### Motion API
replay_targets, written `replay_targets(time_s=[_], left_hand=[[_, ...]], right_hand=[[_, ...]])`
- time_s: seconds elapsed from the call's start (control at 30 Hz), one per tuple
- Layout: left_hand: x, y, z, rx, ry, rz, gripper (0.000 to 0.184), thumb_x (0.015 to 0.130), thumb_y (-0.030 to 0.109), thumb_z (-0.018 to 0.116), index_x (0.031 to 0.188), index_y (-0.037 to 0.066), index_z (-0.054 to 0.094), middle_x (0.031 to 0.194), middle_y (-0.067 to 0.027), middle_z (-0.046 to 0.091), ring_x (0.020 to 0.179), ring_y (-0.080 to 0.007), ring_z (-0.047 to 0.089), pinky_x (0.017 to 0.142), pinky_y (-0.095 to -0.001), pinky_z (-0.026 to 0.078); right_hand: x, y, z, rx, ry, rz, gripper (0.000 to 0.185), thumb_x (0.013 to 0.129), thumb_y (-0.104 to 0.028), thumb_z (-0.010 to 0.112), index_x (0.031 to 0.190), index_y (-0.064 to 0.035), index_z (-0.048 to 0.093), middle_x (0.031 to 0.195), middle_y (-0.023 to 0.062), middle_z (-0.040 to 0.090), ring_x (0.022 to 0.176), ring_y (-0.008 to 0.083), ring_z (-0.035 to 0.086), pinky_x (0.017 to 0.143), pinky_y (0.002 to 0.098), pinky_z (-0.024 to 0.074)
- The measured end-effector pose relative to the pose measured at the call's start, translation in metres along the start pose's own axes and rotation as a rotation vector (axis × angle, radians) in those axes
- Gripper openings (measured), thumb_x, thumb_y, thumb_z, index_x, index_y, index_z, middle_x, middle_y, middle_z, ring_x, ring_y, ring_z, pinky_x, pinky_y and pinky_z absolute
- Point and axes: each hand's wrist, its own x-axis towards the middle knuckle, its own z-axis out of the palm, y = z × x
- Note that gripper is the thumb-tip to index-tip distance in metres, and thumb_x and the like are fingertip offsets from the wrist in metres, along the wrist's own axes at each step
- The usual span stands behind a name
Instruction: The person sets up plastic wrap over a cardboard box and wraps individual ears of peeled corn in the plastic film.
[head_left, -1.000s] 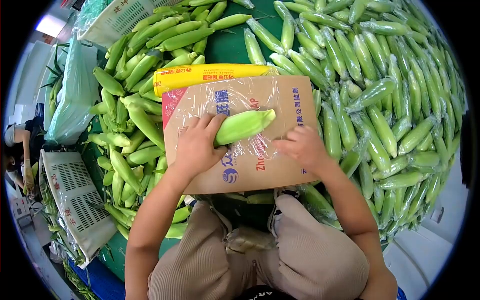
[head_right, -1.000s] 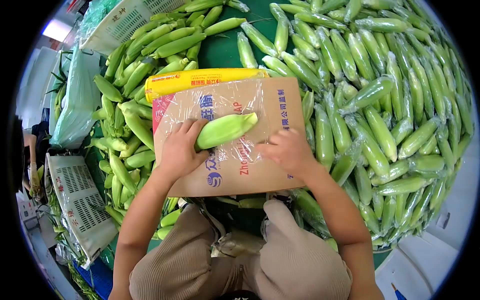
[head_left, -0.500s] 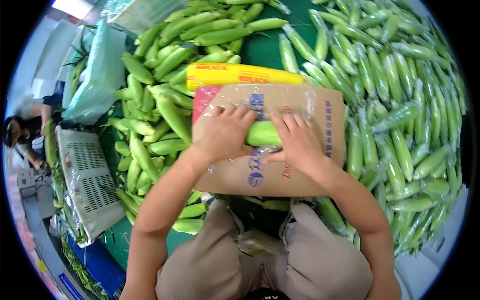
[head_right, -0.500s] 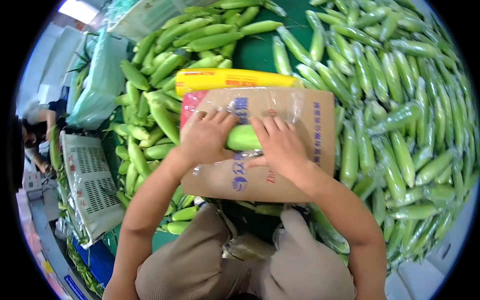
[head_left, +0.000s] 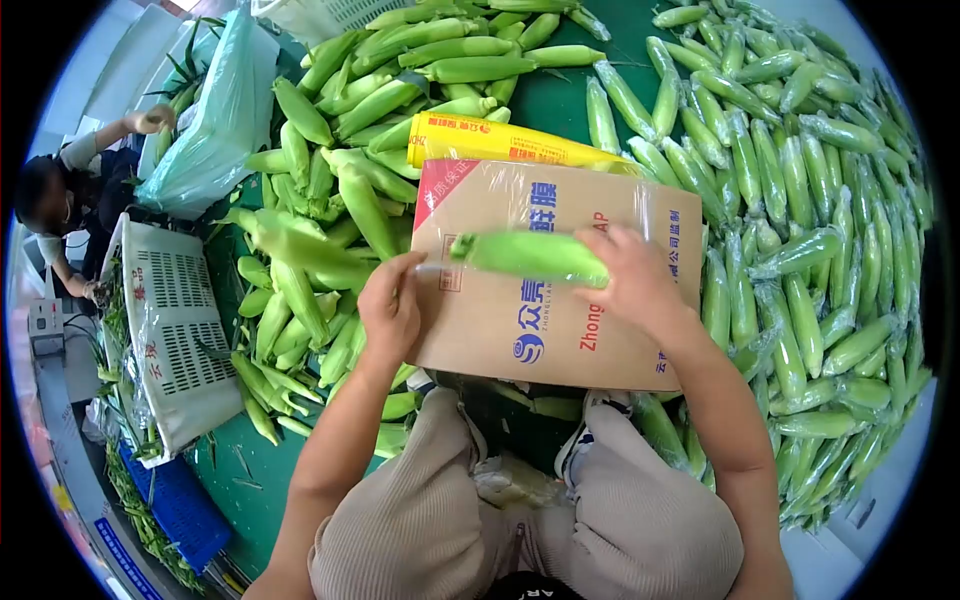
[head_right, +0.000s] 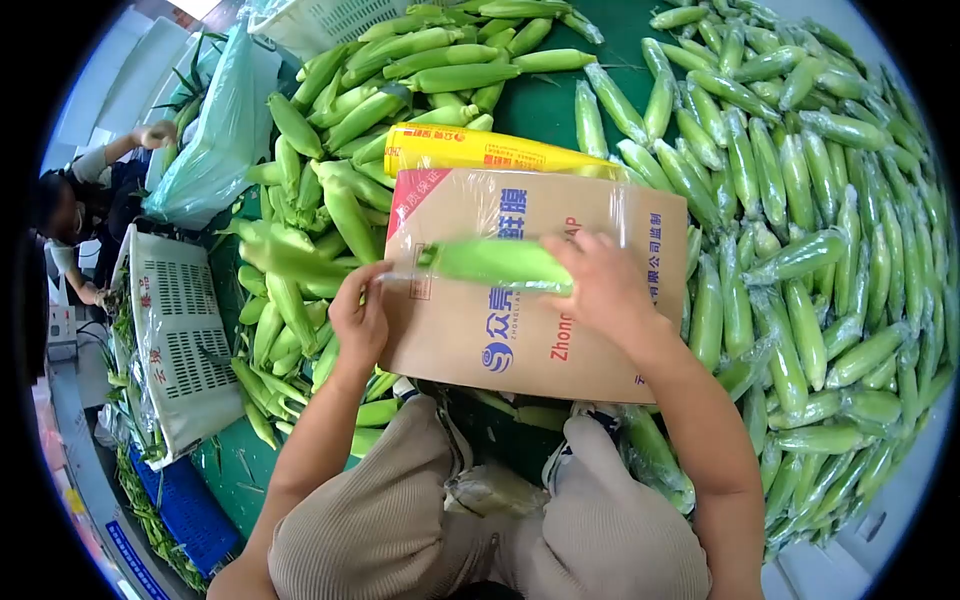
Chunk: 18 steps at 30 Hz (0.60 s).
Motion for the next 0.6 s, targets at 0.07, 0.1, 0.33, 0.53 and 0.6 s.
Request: replay_targets(time_s=[0.07, 0.1, 0.33, 0.53, 0.6], left_hand=[[-0.010, 0.014, 0.012, -0.391, 0.103, -0.051, 0.011, 0.100, 0.000, 0.060, 0.108, 0.000, 0.067, 0.112, -0.0176, 0.075, 0.111, -0.0241, 0.072, 0.096, -0.0309, 0.055], [-0.014, 0.032, 0.016, -0.464, 0.135, -0.073, 0.012, 0.101, 0.000, 0.059, 0.110, -0.001, 0.066, 0.114, -0.0191, 0.074, 0.114, -0.0245, 0.071, 0.100, -0.0312, 0.054], [0.005, 0.057, 0.032, 0.237, -0.490, 0.412, 0.067, 0.097, 0.041, 0.064, 0.144, -0.004, 0.048, 0.155, -0.0179, 0.049, 0.144, -0.0344, 0.046, 0.122, -0.0523, 0.030], [0.142, 0.047, 0.086, 0.587, -0.133, 0.437, 0.048, 0.100, 0.042, 0.057, 0.138, 0.013, 0.061, 0.145, -0.0102, 0.058, 0.144, -0.0314, 0.044, 0.118, -0.0589, 0.029], [0.149, 0.056, 0.083, 0.233, -0.008, 0.405, 0.048, 0.091, 0.020, 0.069, 0.137, 0.011, 0.060, 0.133, -0.0089, 0.065, 0.137, -0.0331, 0.051, 0.113, -0.0597, 0.034]], right_hand=[[-0.005, -0.011, -0.003, 0.108, -0.135, 0.022, 0.072, 0.072, -0.037, 0.088, 0.135, -0.0145, 0.061, 0.115, 0.0143, 0.063, 0.107, 0.0363, 0.061, 0.093, 0.0468, 0.0514], [-0.008, -0.017, -0.003, 0.166, -0.209, 0.028, 0.073, 0.071, -0.038, 0.088, 0.135, -0.0137, 0.061, 0.115, 0.0147, 0.062, 0.108, 0.0370, 0.061, 0.094, 0.0475, 0.0507], [0.007, -0.019, 0.005, 0.130, 0.088, -0.106, 0.073, 0.078, -0.052, 0.082, 0.134, -0.0098, 0.062, 0.119, 0.0136, 0.060, 0.116, 0.0354, 0.057, 0.099, 0.0481, 0.0474], [0.064, -0.011, 0.005, -0.348, 0.235, -0.265, 0.073, 0.074, -0.046, 0.084, 0.133, -0.0088, 0.059, 0.123, 0.0125, 0.058, 0.121, 0.0325, 0.055, 0.103, 0.0425, 0.0440], [0.084, -0.001, 0.005, -0.223, 0.171, -0.209, 0.074, 0.070, -0.043, 0.087, 0.130, -0.0085, 0.060, 0.120, 0.0124, 0.059, 0.119, 0.0322, 0.055, 0.101, 0.0421, 0.0451]])
